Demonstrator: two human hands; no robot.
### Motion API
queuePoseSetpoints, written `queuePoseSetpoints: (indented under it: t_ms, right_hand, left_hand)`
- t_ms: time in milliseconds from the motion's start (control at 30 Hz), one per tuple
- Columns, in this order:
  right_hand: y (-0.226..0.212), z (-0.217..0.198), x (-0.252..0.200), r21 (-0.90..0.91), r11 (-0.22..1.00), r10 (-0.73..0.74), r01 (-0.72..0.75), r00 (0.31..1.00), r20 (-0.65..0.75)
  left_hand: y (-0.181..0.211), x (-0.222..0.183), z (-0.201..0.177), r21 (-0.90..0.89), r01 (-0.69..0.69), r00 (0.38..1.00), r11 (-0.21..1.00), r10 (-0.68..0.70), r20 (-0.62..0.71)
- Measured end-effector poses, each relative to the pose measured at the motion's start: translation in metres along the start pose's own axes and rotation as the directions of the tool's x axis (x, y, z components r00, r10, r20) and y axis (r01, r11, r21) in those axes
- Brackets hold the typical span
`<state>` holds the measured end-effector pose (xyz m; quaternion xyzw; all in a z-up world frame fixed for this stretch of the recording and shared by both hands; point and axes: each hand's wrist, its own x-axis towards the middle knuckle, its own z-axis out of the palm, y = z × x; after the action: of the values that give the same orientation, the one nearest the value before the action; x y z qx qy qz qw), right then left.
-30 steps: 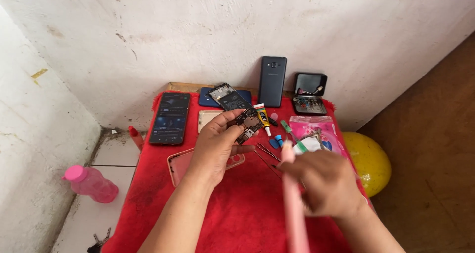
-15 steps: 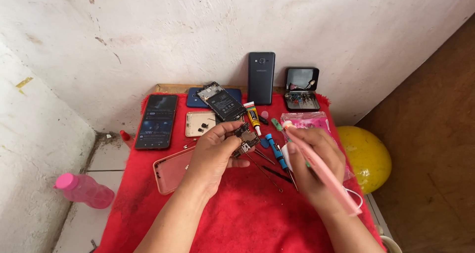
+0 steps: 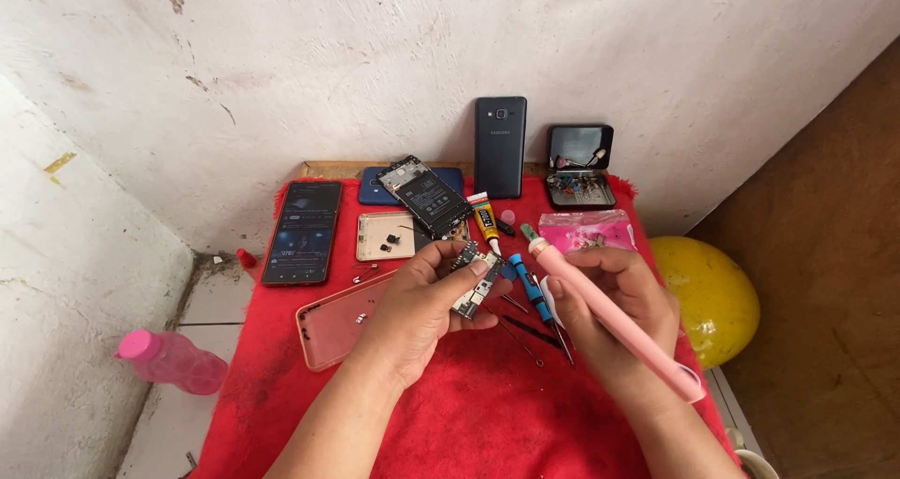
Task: Brushing a phone circuit board with a toothbrush and then using a handheld tool to apply heat or air to it.
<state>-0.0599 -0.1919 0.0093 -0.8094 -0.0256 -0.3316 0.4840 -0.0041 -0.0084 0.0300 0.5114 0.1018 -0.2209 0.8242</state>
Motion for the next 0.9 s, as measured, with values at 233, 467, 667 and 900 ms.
queuePoseSetpoints:
  t_ms: [233, 467, 667, 900]
  right_hand:
    - [0.019, 0.0, -0.001, 0.103, 0.989, -0.103, 0.108, 0.993, -0.054]
    - [0.021, 0.0, 0.002, 0.22, 0.975, 0.046, -0.011, 0.987, -0.155]
    - [0.025, 0.0, 0.007, 0.22, 0.975, 0.023, 0.013, 0.987, -0.158]
    - [-0.004, -0.01, 0.002, 0.33, 0.942, 0.039, -0.052, 0.998, 0.047]
  left_hand:
    - [-0.002, -0.002, 0.005, 0.043, 0.06, 0.998, 0.997, -0.061, 0.012]
    - [0.001, -0.013, 0.006, 0.554, 0.073, 0.979, 0.83, -0.165, 0.117]
    - [0.014, -0.037, 0.018, 0.958, -0.147, 0.941, 0.247, -0.264, 0.213]
    - [0.001, -0.03, 0.003, 0.938, -0.339, 0.926, -0.076, -0.201, 0.318]
